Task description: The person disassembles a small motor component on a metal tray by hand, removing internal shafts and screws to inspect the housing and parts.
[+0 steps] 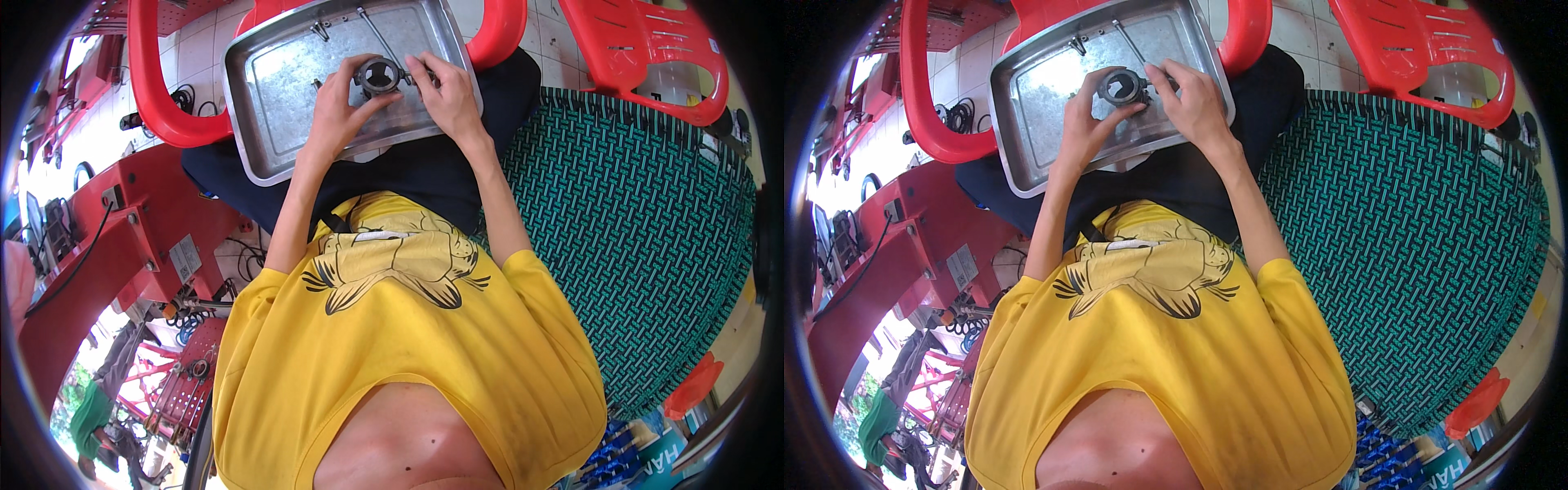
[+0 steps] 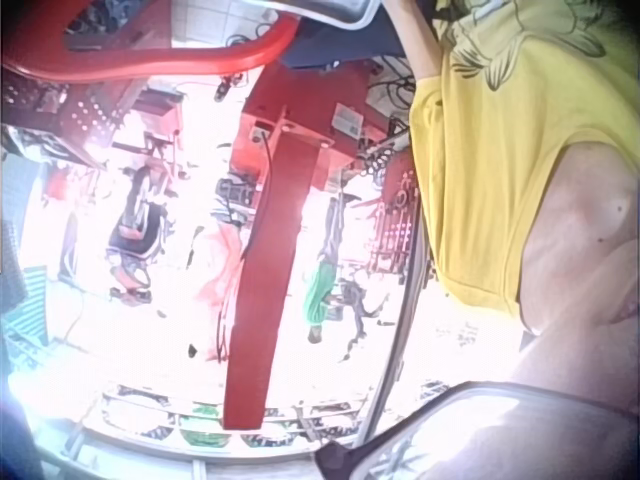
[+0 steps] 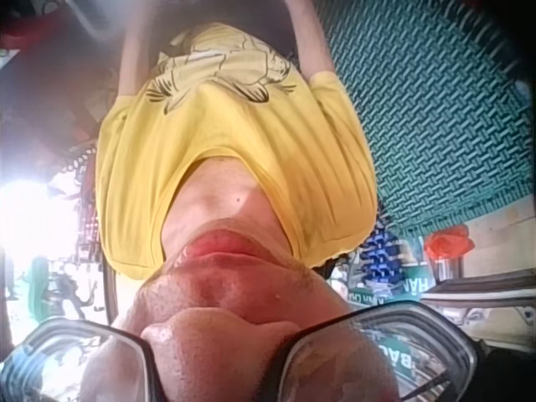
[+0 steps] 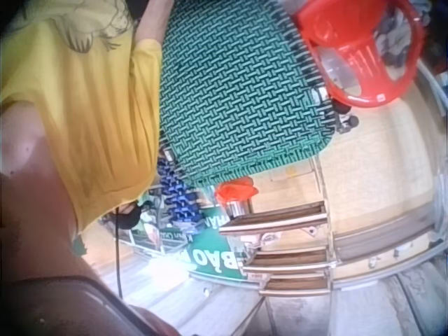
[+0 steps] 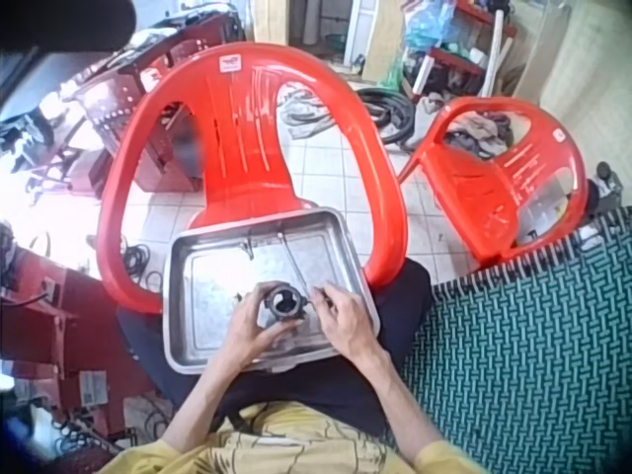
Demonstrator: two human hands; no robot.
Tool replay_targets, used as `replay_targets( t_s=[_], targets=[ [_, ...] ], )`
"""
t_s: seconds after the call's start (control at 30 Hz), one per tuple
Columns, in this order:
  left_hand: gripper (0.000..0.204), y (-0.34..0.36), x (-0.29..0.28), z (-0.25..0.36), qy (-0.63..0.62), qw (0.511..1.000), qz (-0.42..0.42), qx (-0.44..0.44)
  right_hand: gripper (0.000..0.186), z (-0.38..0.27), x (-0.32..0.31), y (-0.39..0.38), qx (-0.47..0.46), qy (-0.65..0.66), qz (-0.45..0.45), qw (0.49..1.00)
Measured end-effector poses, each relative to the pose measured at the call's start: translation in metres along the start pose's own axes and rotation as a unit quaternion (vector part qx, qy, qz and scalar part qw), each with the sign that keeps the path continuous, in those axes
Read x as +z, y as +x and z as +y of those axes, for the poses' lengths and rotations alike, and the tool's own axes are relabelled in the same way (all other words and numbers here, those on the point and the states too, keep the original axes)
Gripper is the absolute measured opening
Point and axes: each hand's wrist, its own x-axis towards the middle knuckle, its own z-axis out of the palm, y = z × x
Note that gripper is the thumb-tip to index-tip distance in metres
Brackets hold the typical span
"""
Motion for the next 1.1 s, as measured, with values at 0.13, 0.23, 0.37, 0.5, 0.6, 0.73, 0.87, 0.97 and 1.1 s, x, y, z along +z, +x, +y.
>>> replay_targets(
  t_s=[0.13, 0.23, 0.37, 0.5, 0.6, 0.73, 0.87, 0.97, 1.1],
  targets=[
    [0.060, 0.001, 0.000, 0.003, -0.004, 1.000, 0.003, -0.002, 0.034, -0.004, -0.001, -0.002, 0.013, 0.002, 0.011, 1.000],
    [0.059, 0.002, -0.002, 0.004, -0.006, 1.000, 0.005, 0.003, 0.035, 0.002, 0.002, -0.006, -0.044, 0.094, 0.038, 0.994],
    [0.062, -0.003, -0.001, 0.003, 0.000, 1.000, -0.007, -0.019, 0.030, 0.000, -0.007, -0.003, 0.004, 0.019, -0.024, 1.000],
    [0.063, 0.000, -0.001, 0.003, -0.005, 1.000, -0.008, -0.026, 0.030, -0.005, -0.004, 0.000, 0.023, 0.059, -0.002, 0.998],
    [0.063, -0.002, 0.000, 0.005, -0.003, 1.000, -0.002, -0.025, 0.033, -0.006, -0.009, -0.004, -0.006, 0.041, 0.002, 0.999],
    [0.062, -0.005, 0.000, 0.005, -0.011, 1.000, 0.001, -0.017, 0.036, -0.007, -0.014, 0.002, 0.076, -0.021, -0.073, 0.994],
    [0.062, -0.003, 0.000, 0.005, 0.017, 1.000, 0.010, 0.003, 0.041, -0.007, -0.009, -0.002, -0.010, 0.041, 0.005, 0.999],
    [0.062, -0.003, 0.000, 0.003, 0.024, 1.000, 0.017, 0.007, 0.043, -0.011, -0.017, -0.003, 0.056, -0.019, -0.040, 0.997],
    [0.061, -0.005, 0.001, 0.004, 0.019, 1.000, 0.016, 0.007, 0.042, -0.003, -0.010, -0.005, -0.008, 0.063, 0.004, 0.998]
  ],
)
